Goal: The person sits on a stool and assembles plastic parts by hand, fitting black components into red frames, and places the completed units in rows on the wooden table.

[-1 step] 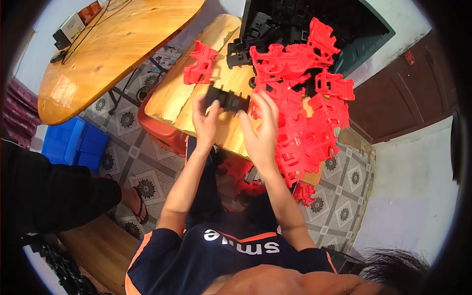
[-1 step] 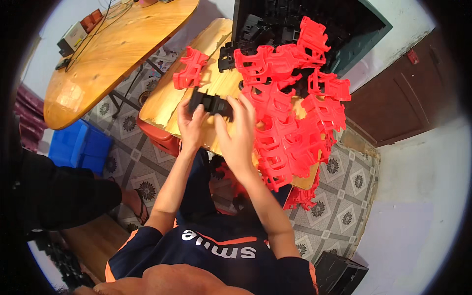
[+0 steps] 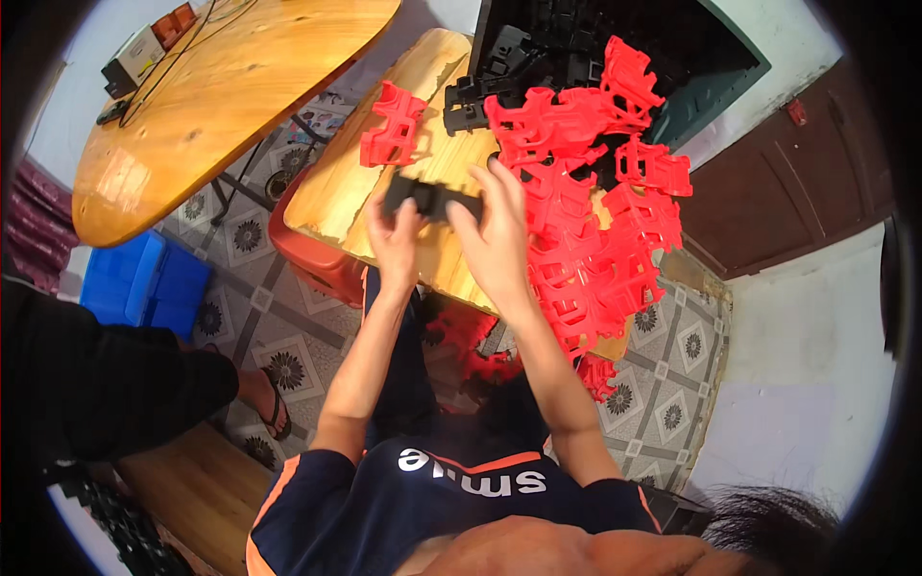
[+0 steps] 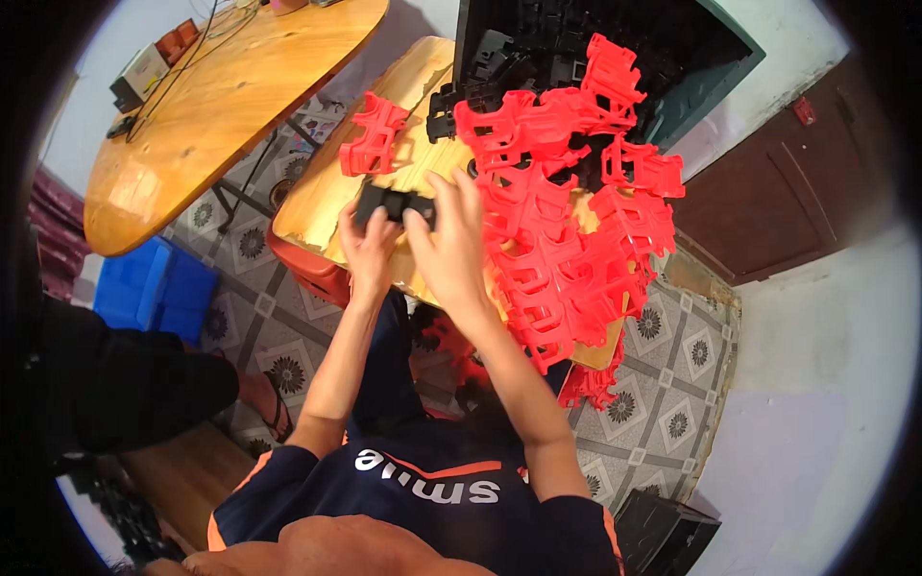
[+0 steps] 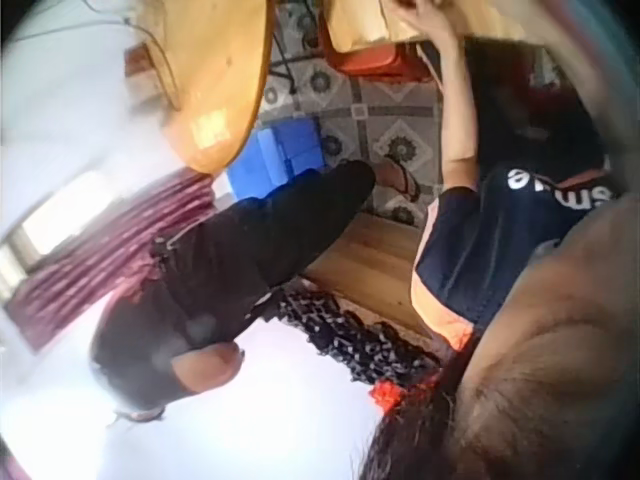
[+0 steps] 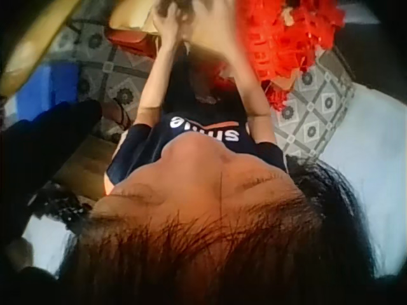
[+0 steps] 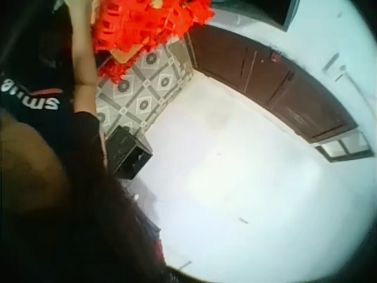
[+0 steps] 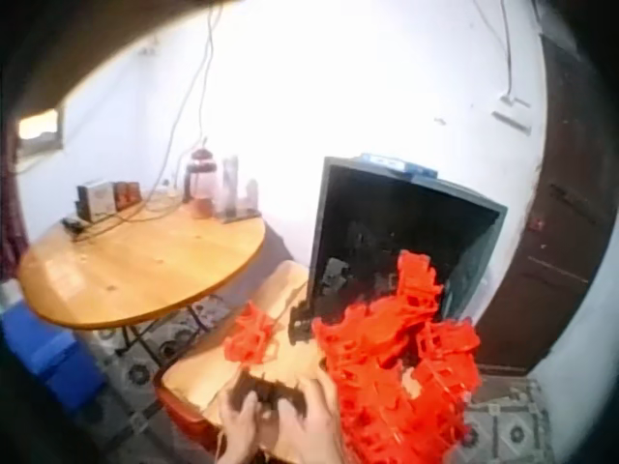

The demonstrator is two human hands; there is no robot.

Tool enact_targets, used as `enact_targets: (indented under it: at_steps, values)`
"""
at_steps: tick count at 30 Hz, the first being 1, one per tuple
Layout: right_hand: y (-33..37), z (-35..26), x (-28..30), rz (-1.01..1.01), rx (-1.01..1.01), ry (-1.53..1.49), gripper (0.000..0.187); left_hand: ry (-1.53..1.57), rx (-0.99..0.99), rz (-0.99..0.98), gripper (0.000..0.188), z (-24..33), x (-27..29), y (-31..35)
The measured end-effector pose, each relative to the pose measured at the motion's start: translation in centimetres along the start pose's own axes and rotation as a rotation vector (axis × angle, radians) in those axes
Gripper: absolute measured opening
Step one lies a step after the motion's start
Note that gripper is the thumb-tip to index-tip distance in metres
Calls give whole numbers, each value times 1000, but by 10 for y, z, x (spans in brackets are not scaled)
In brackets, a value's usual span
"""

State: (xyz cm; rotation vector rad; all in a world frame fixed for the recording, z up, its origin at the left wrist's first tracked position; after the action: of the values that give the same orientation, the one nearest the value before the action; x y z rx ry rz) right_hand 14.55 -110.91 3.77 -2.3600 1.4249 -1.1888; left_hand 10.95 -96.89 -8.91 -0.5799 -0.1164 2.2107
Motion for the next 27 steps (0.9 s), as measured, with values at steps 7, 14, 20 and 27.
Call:
enact_targets:
  at_steps: [7,14,20,27]
  values:
    - [-133,46,-9,-116,0,887,54,267,102,241,29,14,78,6]
    - [-182,43,16,-66,170,893,23,394,279,122,34,19,88,-1]
    - [-273,226,23,-92,-253,487,34,485,375,4,32,-4,63,1]
    - [-263,192,39,-189,-79,220,36,343,317,58,27,-3,61,-6]
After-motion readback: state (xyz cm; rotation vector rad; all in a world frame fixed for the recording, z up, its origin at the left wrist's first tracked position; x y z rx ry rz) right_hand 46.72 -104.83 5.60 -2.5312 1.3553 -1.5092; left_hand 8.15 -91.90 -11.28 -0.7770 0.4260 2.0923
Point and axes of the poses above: each hand's wrist, its own y-axis away from the middle knuckle, its own x-axis out of the back of the hand, z = x × y, the point moved 4 cm from there along -y, towards the middle knuckle, and after that the axes turned 12 degrees about -z, right-handed, at the moved point
